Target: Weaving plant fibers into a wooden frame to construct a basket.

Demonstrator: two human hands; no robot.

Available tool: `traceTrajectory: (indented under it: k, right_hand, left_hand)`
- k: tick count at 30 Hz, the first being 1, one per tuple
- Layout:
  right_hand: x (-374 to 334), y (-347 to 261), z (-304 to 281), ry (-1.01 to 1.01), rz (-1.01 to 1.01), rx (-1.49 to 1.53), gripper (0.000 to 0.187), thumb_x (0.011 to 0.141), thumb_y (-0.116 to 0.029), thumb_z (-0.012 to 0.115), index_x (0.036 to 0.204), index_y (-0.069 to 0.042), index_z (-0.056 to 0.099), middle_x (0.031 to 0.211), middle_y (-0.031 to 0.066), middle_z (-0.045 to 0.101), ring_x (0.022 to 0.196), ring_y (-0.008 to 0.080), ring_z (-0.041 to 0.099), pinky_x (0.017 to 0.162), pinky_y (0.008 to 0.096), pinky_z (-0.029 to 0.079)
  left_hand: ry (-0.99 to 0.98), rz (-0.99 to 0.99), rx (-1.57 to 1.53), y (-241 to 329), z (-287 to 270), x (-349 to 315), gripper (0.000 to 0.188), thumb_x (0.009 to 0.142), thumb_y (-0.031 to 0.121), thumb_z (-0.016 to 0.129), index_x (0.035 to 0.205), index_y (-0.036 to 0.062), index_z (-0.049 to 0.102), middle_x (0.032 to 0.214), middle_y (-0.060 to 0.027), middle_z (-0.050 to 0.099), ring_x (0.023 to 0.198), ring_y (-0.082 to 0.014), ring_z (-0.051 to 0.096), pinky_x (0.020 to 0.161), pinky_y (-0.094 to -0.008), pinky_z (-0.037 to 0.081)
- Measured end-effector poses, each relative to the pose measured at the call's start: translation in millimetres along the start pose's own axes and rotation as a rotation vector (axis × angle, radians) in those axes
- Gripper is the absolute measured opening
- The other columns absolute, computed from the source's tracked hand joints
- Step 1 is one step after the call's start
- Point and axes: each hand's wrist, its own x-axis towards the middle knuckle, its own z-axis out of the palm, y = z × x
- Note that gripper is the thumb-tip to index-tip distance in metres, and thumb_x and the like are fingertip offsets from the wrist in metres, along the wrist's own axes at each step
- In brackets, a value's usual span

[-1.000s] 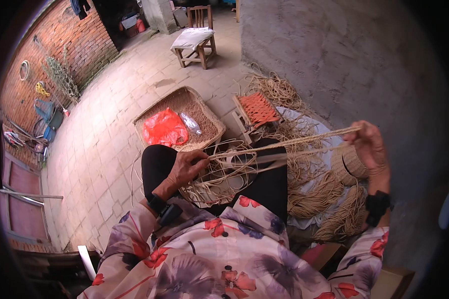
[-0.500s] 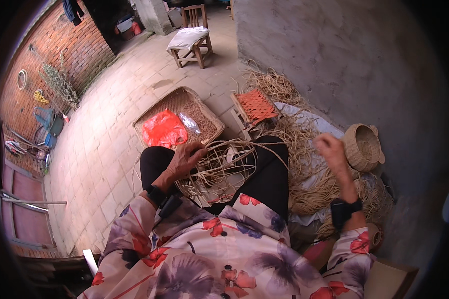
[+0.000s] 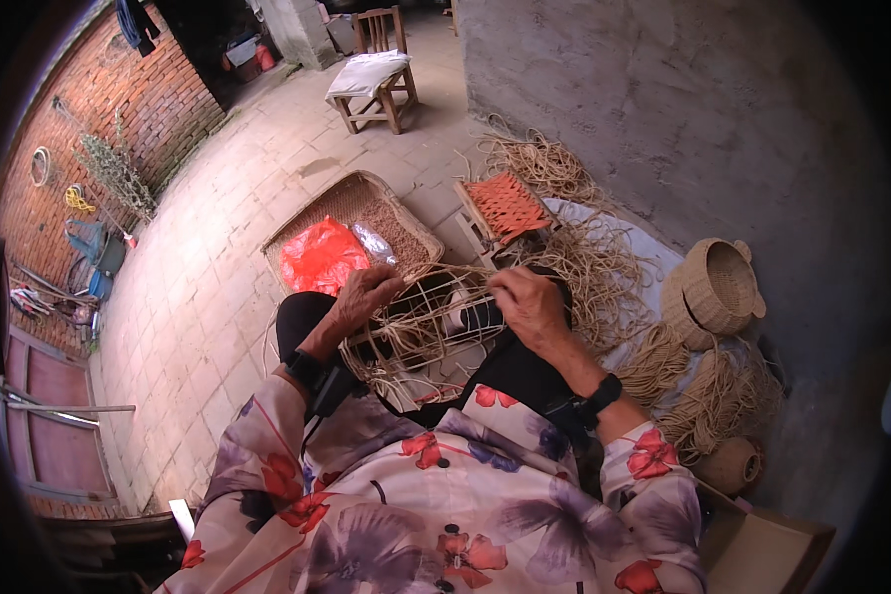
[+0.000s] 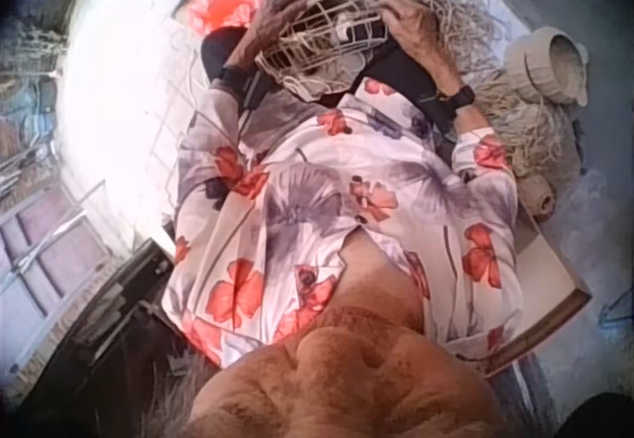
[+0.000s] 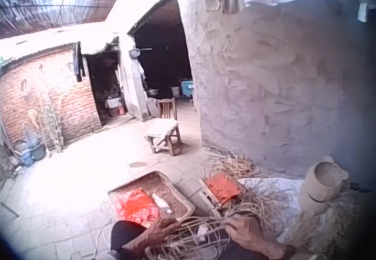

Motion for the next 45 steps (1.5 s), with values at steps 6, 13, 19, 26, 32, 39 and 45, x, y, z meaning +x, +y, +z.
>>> traceTrajectory:
  k: [6, 13, 19, 26, 32, 39, 45]
  right_hand:
    - [37.5, -28.8, 47.9, -0.129, -0.210, -0.257, 0.017, 0.080, -0.009, 0.064, 0.096, -0.006, 0.061, 0.080, 0.0134, 0.060, 0.071, 0.0347, 0.062, 0.063, 0.0407, 0.050]
    - [9.9, -44.4, 25.8, -0.103, -0.122, -0.219, 0.011, 0.080, -0.011, 0.064, 0.083, -0.002, 0.057, 0.071, 0.0150, 0.063, 0.066, 0.0346, 0.063, 0.060, 0.0421, 0.049]
    - [-47.6, -52.6, -18.6, -0.320, 0.302, 0.037, 0.010, 0.082, -0.013, 0.063, 0.083, -0.003, 0.060, 0.066, 0.0140, 0.064, 0.066, 0.0317, 0.065, 0.059, 0.0404, 0.049]
    - [-51.3, -74.2, 17.7, -0.189, -0.288, 0.053, 0.010, 0.081, -0.010, 0.061, 0.089, -0.006, 0.057, 0.075, 0.0105, 0.062, 0.068, 0.0276, 0.064, 0.058, 0.0376, 0.050]
    - [-17.8, -75.8, 67.2, -0.278, -0.493, -0.314, 0.010, 0.074, -0.010, 0.059, 0.084, -0.005, 0.056, 0.069, 0.0064, 0.056, 0.067, 0.0227, 0.061, 0.058, 0.0327, 0.051]
    - [-25.6, -70.9, 68.6, -0.279, -0.520, -0.350, 0.008, 0.072, -0.010, 0.058, 0.076, -0.004, 0.055, 0.089, 0.0111, 0.053, 0.082, 0.0225, 0.058, 0.060, 0.0332, 0.051]
    - [-23.7, -66.9, 73.2, -0.234, -0.548, -0.380, 0.009, 0.069, -0.009, 0.058, 0.075, -0.005, 0.053, 0.078, 0.0075, 0.051, 0.076, 0.0215, 0.055, 0.060, 0.0334, 0.051]
  left_hand:
    - [0.001, -0.025, 0.029, 8.5, 3.3, -1.6, 0.032, 0.090, 0.028, 0.055, 0.089, -0.0034, 0.062, 0.070, -0.0095, 0.059, 0.065, -0.0162, 0.054, 0.062, -0.0336, 0.045]
    - [0.006, -0.009, -0.016, -5.2, -3.3, 3.2, 0.033, 0.089, 0.028, 0.054, 0.089, -0.0032, 0.063, 0.070, -0.0087, 0.058, 0.066, -0.0153, 0.054, 0.062, -0.0319, 0.045]
    - [-0.010, 0.028, -0.080, -22.5, -9.4, 18.5, 0.035, 0.088, 0.032, 0.054, 0.080, -0.0023, 0.059, 0.062, -0.0037, 0.051, 0.060, -0.0118, 0.048, 0.054, -0.0303, 0.040]
    - [-0.014, 0.027, -0.089, -21.7, -9.2, 24.4, 0.033, 0.088, 0.029, 0.055, 0.079, -0.0018, 0.059, 0.061, -0.0023, 0.051, 0.059, -0.0101, 0.047, 0.052, -0.0294, 0.039]
    - [-0.050, -0.023, -0.105, -18.5, -10.4, 19.9, 0.032, 0.092, 0.031, 0.055, 0.083, 0.0011, 0.057, 0.069, 0.0020, 0.047, 0.066, -0.0084, 0.044, 0.059, -0.0267, 0.039]
    - [0.016, 0.052, -0.035, -24.1, -6.8, 20.0, 0.034, 0.090, 0.031, 0.054, 0.083, -0.0009, 0.062, 0.064, -0.0038, 0.054, 0.060, -0.0121, 0.050, 0.056, -0.0308, 0.042]
    - [-0.014, -0.013, -0.102, -26.6, -6.1, 19.9, 0.034, 0.090, 0.032, 0.053, 0.082, -0.0002, 0.061, 0.064, -0.0041, 0.053, 0.061, -0.0136, 0.050, 0.058, -0.0314, 0.042]
